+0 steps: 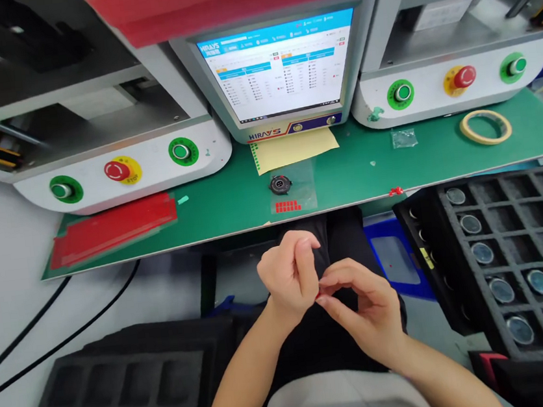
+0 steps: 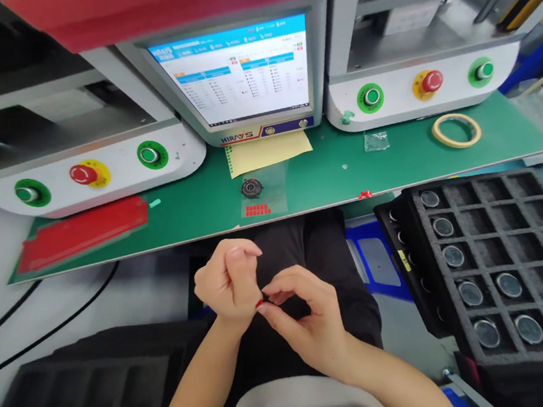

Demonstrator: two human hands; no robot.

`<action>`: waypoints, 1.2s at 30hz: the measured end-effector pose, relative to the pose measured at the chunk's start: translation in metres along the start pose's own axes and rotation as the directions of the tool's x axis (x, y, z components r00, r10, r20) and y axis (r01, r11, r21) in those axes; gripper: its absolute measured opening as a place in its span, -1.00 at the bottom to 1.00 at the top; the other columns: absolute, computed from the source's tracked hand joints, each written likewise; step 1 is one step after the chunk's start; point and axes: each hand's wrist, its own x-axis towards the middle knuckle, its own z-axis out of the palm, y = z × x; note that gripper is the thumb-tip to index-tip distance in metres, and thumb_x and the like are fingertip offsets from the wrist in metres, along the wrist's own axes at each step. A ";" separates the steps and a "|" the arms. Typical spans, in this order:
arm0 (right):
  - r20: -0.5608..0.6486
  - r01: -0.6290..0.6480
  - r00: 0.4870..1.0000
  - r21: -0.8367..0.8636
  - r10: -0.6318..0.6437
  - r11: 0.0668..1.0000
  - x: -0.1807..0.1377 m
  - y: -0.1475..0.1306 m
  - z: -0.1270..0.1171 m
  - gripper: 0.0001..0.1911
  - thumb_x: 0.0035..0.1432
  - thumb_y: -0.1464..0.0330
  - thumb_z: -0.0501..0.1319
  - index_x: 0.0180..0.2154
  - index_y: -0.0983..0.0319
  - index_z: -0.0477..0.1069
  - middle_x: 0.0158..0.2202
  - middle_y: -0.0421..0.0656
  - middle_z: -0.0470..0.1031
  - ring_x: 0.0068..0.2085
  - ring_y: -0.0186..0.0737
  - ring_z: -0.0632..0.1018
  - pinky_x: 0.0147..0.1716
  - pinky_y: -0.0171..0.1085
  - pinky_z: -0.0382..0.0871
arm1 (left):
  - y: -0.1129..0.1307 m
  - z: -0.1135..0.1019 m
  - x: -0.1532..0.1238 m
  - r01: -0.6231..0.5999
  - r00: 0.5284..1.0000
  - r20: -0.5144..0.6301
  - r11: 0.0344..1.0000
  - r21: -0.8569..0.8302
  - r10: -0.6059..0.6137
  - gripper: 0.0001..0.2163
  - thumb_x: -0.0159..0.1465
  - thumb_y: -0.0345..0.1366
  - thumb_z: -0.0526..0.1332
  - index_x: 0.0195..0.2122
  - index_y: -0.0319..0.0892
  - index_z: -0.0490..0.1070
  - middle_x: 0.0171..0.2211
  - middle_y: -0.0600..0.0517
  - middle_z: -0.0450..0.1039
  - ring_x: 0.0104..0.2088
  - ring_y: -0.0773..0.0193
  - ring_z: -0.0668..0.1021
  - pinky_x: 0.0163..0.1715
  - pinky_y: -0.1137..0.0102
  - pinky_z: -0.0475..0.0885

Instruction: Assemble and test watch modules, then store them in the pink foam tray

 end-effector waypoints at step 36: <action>-0.036 -0.130 0.991 -0.078 0.128 0.988 -0.033 0.031 -0.024 -0.95 0.09 0.44 0.33 -0.37 0.25 0.47 -0.38 -0.16 0.43 -0.40 -0.25 0.46 -0.42 -0.23 0.25 | -0.064 -0.261 -0.140 0.371 0.183 -0.310 -0.226 0.901 -0.933 -0.82 0.35 -0.28 0.15 -0.16 -0.28 0.44 -0.32 -0.05 0.51 -0.32 0.19 0.58 -0.27 0.23 0.48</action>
